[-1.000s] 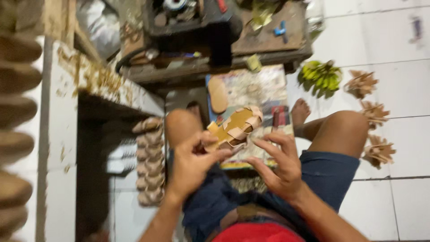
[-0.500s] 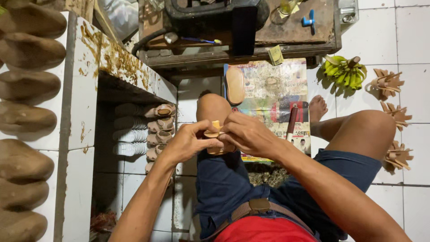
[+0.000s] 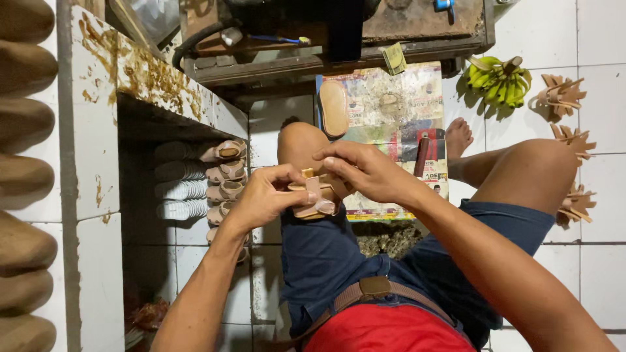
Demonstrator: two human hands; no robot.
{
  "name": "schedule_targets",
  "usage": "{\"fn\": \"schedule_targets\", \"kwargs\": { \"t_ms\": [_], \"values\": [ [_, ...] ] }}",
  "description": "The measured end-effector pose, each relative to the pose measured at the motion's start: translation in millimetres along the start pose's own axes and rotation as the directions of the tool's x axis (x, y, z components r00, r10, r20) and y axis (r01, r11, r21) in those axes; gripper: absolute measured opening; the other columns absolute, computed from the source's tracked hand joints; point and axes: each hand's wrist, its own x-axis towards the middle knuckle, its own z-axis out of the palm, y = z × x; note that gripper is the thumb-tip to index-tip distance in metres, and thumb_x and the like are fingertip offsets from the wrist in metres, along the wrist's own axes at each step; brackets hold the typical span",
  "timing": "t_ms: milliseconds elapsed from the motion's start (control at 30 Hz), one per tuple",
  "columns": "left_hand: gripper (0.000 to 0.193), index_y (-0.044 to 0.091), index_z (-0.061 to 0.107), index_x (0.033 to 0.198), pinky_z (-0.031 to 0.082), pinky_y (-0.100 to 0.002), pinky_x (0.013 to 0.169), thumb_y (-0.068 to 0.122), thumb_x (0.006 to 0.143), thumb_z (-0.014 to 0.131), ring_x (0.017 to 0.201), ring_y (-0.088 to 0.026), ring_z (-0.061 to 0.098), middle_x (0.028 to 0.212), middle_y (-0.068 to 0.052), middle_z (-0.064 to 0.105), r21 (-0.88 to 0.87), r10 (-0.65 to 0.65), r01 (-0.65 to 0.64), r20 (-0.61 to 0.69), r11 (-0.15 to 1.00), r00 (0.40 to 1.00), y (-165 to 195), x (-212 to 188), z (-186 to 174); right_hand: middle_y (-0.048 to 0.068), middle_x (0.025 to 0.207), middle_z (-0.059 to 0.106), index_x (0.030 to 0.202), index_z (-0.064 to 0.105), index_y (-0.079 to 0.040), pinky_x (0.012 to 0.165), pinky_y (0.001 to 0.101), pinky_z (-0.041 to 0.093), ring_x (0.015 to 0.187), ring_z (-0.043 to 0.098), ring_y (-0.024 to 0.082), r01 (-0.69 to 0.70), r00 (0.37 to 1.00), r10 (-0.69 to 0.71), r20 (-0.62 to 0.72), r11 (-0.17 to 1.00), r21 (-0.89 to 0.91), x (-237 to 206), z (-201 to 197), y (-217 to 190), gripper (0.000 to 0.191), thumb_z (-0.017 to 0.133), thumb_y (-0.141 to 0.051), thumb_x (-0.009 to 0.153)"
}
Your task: The person sits on the floor and assembles sandals by hand. They pick up a sole and a star-shaped upper, wrap the upper around the sole, and then use a sanding tool to smooth the edges of the assembled sandal. The finished sandal is placed on a nearby shelf.
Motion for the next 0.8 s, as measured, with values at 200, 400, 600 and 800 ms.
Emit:
{"fn": "schedule_targets", "kwargs": {
  "t_ms": [200,400,600,800],
  "values": [
    [0.014,0.001,0.072,0.093,0.059,-0.025,0.075,0.003,0.082,0.081,0.082,-0.009,0.072,0.088,-0.003,0.076,-0.195,-0.05,0.059,0.052,0.979,0.997,-1.2,1.2,1.3,0.014,0.097,0.067,0.109,0.071,-0.002,0.078,0.0403,0.053,0.092,0.067,0.032,0.195,0.981,-0.182,0.072,0.943,-0.271,-5.1,5.0,-14.1,0.027,0.068,-0.026,0.096],
    [0.016,-0.001,0.072,0.095,0.057,-0.024,0.074,0.0,0.082,0.082,0.083,-0.008,0.069,0.09,-0.002,0.075,-0.159,-0.011,0.018,0.047,0.987,0.999,-1.5,-2.0,2.8,0.015,0.096,0.06,0.095,0.064,-0.001,0.079,0.0441,0.048,0.092,0.059,0.035,0.211,0.977,-0.182,0.11,0.898,-0.387,-3.2,17.3,-18.8,0.024,0.065,-0.024,0.098],
    [0.019,0.002,0.072,0.092,0.056,-0.024,0.074,0.008,0.081,0.085,0.083,-0.005,0.066,0.086,0.0,0.074,0.094,0.092,-0.087,-0.049,0.992,0.995,2.7,-16.9,11.1,0.019,0.101,0.054,0.099,0.058,0.001,0.085,0.0457,0.045,0.095,0.053,0.037,0.133,0.99,-0.143,0.005,0.911,-0.39,-14.2,32.8,-19.5,0.024,0.064,-0.021,0.1],
    [0.032,0.001,0.071,0.101,0.056,-0.038,0.097,0.01,0.076,0.089,0.114,-0.028,0.071,0.116,-0.02,0.073,0.426,0.579,-0.494,-0.092,0.758,0.81,9.7,-42.5,33.3,0.022,0.128,0.053,0.14,0.049,0.003,0.103,0.0521,0.038,0.118,0.052,0.041,0.163,0.973,-0.217,-0.075,0.883,-0.44,-43.2,43.5,-22.4,0.056,0.068,-0.024,0.094]
  ]
}}
